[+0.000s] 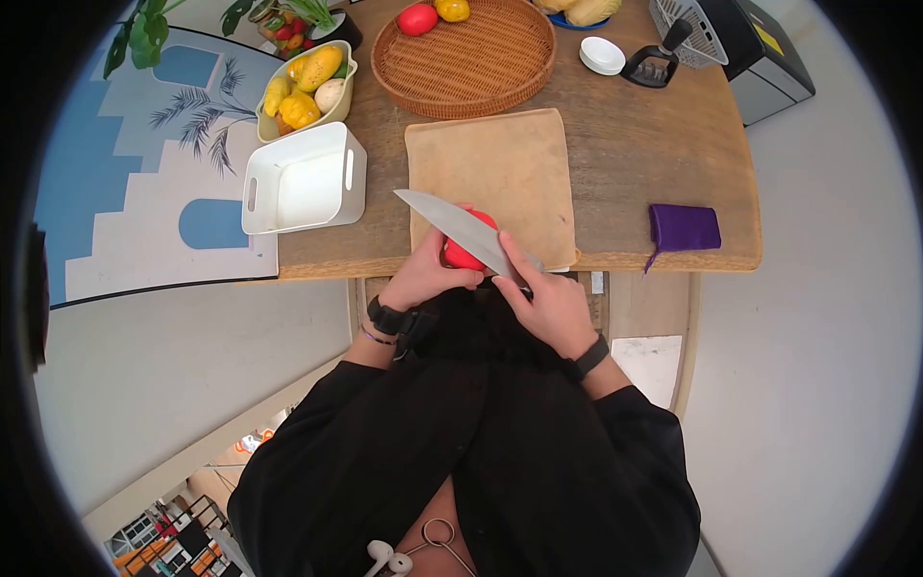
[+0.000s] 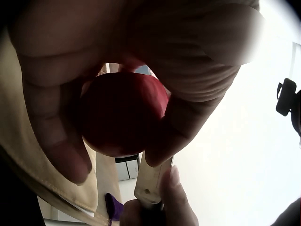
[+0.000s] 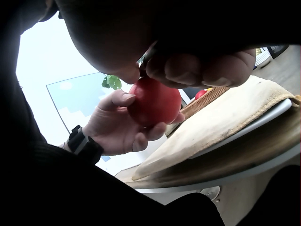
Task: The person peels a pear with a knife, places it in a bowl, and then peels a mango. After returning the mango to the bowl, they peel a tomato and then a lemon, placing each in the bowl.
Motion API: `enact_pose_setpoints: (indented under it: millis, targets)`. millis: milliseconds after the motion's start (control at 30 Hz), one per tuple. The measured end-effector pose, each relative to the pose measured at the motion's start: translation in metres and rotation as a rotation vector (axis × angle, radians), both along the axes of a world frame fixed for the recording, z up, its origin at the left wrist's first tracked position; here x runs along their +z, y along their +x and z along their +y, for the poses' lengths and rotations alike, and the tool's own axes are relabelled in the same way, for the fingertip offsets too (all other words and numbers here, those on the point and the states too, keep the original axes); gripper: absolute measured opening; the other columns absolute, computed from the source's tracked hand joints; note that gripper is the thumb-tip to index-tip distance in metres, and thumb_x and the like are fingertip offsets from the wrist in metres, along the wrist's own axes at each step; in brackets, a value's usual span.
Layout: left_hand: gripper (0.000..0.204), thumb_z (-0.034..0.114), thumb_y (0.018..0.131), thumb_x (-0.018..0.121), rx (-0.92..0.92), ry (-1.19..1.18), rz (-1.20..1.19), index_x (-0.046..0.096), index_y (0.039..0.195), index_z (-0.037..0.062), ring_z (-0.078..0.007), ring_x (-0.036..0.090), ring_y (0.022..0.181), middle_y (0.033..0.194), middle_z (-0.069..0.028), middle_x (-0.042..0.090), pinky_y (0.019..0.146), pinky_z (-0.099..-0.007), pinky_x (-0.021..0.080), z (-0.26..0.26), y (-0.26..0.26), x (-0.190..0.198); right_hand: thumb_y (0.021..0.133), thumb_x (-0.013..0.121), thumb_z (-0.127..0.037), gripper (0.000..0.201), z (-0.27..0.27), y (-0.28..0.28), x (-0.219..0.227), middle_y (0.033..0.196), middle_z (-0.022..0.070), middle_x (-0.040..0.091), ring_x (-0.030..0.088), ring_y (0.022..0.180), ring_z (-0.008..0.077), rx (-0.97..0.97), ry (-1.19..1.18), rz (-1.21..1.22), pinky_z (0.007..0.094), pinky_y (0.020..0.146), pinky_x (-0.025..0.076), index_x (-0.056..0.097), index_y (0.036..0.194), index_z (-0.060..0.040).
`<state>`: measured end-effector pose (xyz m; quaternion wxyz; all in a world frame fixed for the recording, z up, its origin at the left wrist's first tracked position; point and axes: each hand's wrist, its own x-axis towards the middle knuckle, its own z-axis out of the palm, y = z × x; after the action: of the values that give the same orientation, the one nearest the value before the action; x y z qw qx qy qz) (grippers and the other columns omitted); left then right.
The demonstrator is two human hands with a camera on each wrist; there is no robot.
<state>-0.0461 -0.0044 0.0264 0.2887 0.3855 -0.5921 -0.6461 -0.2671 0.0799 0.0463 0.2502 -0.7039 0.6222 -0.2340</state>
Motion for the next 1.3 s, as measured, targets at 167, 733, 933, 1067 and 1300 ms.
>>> enact_pose_setpoints:
  millis: [167,733,933,1067,1300]
  targets:
    - [0.071,0.010,0.096,0.060,0.042,0.521,0.364,0.027,0.158,0.0153,-0.0306,0.058,0.129,0.149,-0.0128,0.047,0.084,-0.0483,0.063,0.007,-0.001,0.001,0.098,0.067,-0.041,0.065,-0.001,0.000,0.000,0.066,0.0133,0.067,0.068,0.061,0.0360,0.000,-0.012,-0.016,0.0440,0.057,0.054,0.044,0.158,-0.0305]
    - [0.046,0.043,0.108,0.040,0.209,0.690,0.492,0.056,0.133,0.0079,-0.0255,0.067,0.110,0.125,-0.0126,0.067,0.075,-0.0385,0.060,0.009,-0.016,-0.012,0.099,0.067,-0.041,0.063,-0.004,0.002,0.002,0.070,0.0148,0.068,0.067,0.060,0.0371,-0.001,-0.005,-0.052,0.0443,0.056,0.053,0.045,0.157,-0.0287]
    - [0.051,0.050,0.109,0.035,-0.194,0.760,0.609,0.057,0.132,0.0093,-0.0187,0.068,0.085,0.114,-0.0101,0.069,0.061,-0.0305,0.053,-0.005,0.011,-0.028,0.099,0.066,-0.041,0.063,-0.003,0.001,-0.002,0.071,0.0157,0.069,0.068,0.062,0.0385,-0.019,0.007,-0.062,0.0450,0.057,0.054,0.046,0.157,-0.0286]
    - [0.049,0.047,0.110,0.036,0.009,0.623,0.383,0.051,0.141,0.0126,-0.0218,0.069,0.095,0.123,-0.0106,0.066,0.067,-0.0334,0.057,0.001,-0.001,-0.011,0.099,0.067,-0.041,0.062,-0.003,0.001,-0.004,0.071,0.0162,0.069,0.068,0.063,0.0387,-0.029,0.008,-0.071,0.0452,0.057,0.054,0.046,0.157,-0.0285]
    - [0.047,0.041,0.110,0.039,0.102,0.744,0.564,0.046,0.147,0.0129,-0.0287,0.059,0.127,0.142,-0.0118,0.058,0.091,-0.0473,0.059,0.003,-0.006,-0.006,0.099,0.067,-0.040,0.062,-0.003,0.004,-0.002,0.071,0.0162,0.069,0.068,0.063,0.0386,-0.044,0.007,-0.083,0.0453,0.058,0.054,0.046,0.156,-0.0291]
